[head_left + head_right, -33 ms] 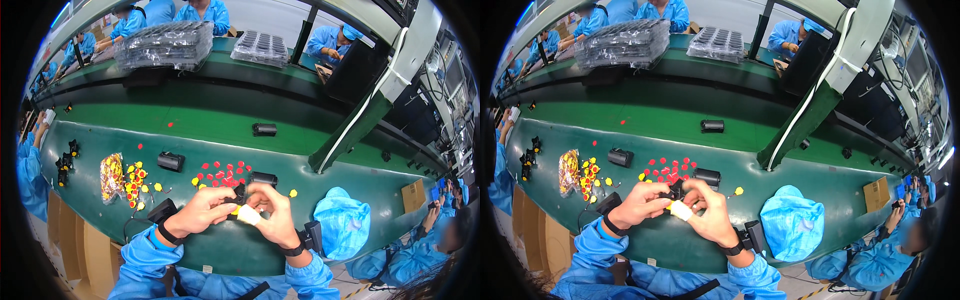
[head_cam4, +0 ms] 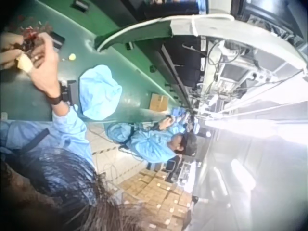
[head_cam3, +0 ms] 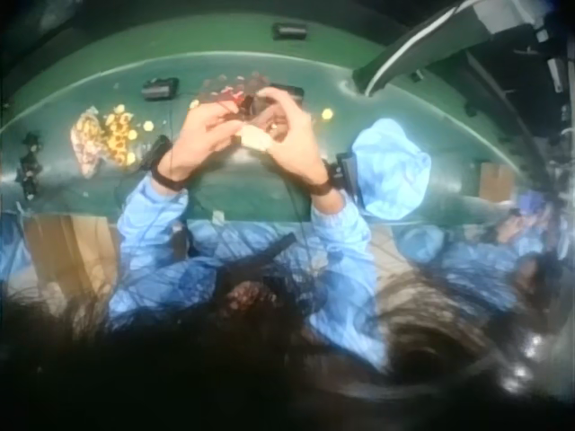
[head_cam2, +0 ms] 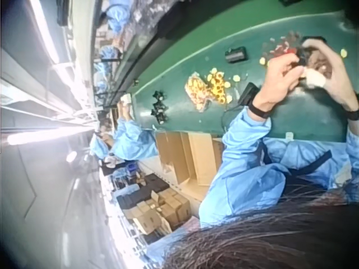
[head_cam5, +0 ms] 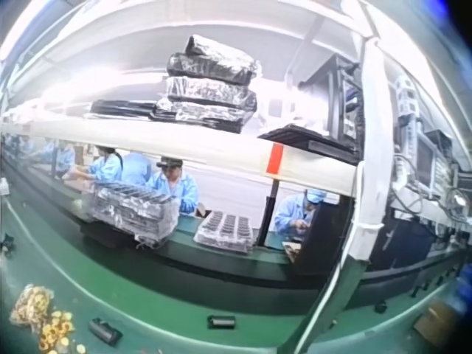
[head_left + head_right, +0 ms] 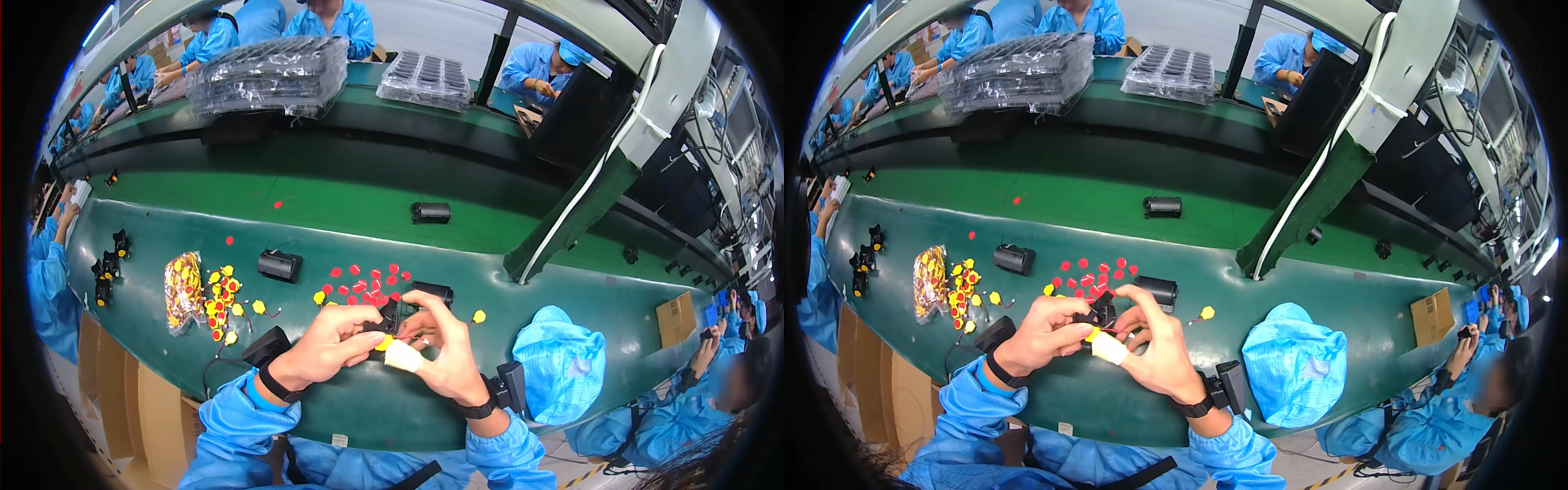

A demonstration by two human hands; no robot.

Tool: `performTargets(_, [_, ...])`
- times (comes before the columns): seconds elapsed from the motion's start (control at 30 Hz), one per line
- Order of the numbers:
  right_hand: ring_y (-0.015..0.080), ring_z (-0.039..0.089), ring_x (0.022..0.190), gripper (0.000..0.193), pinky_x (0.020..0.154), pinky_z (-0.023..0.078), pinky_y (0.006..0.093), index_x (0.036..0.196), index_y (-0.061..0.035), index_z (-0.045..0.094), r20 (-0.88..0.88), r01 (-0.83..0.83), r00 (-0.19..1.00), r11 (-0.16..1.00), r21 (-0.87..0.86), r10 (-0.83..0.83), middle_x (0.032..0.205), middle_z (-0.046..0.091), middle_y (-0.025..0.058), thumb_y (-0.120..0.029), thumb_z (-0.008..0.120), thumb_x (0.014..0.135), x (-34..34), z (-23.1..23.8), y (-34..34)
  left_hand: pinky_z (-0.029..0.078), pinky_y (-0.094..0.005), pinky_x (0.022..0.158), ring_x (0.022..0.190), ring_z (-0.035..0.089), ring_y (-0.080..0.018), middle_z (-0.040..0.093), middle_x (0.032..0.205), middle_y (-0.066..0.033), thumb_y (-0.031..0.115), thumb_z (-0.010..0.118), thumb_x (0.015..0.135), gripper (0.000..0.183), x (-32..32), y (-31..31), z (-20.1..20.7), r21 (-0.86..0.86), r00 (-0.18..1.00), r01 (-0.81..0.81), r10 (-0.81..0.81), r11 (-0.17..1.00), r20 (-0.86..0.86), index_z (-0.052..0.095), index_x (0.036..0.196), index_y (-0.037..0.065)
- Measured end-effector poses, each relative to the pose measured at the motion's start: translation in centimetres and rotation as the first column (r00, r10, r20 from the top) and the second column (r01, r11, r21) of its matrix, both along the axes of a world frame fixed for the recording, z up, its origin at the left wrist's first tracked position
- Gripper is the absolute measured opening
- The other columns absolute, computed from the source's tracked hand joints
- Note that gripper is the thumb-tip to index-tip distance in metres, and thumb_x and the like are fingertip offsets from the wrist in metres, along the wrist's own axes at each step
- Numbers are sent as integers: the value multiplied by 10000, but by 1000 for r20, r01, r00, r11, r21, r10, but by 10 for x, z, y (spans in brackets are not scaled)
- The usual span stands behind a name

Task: Assembling small plastic housing parts with yellow pins and red gaskets on a conveyor belt.

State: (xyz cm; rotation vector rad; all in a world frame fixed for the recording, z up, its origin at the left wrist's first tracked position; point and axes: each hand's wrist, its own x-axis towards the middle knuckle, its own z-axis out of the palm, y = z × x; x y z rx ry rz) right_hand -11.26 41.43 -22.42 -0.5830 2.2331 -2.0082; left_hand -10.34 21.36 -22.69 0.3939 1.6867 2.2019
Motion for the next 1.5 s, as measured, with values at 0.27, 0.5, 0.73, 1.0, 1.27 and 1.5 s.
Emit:
performTargets(0.27, [137,586,964,662,788,513,280,1300,20,512,30,-144,988,981,-129,149,1075,600,72,-313,743,776,1,-21,-7,287,-219,462,536,404,-37,486,711,15,85,537,983,119,8,5,7,142,989,123,-134,982,70,552,1016,-28])
performTargets(0.5, [101,600,824,588,698,495,241,1308,5,528,-104,-64,993,988,-142,49,964,653,73,-162,749,789,3,-37,-8,345,-221,440,513,481,-54,540,683,-14,92,558,968,129,3,4,-12,95,997,81,-79,992,-25,578,951,-34])
performTargets(0.73, [179,672,872,858,757,549,291,1493,-36,302,-59,22,998,965,-261,-38,1004,656,131,-110,758,769,-11,-26,1,458,-354,490,512,578,-165,524,541,-101,144,636,886,190,-92,-36,29,-405,607,-725,238,558,-758,636,780,-13])
performTargets(1.0, [132,661,730,449,652,534,245,1256,22,540,-5,172,984,964,-201,-176,826,668,83,-27,679,832,-18,-40,4,497,-495,701,765,634,-424,635,717,-212,156,652,812,196,-177,-127,-11,-723,746,-663,256,195,-615,642,896,-21])
performTargets(1.27, [118,638,673,318,615,509,249,1103,31,628,-188,213,953,968,-134,-236,762,665,77,-38,713,804,-9,-37,-7,505,-478,638,745,648,-378,629,727,-181,115,616,770,144,-11,-142,32,-872,805,-482,-354,79,-477,612,868,9])
performTargets(1.5, [117,628,640,245,575,491,245,1018,29,651,-319,189,930,982,-8,-182,743,668,75,-39,716,792,-2,-40,-10,511,-403,553,638,652,-312,612,714,-189,70,622,716,189,1,-127,-1,-792,672,-570,-680,-221,-293,551,862,-26])
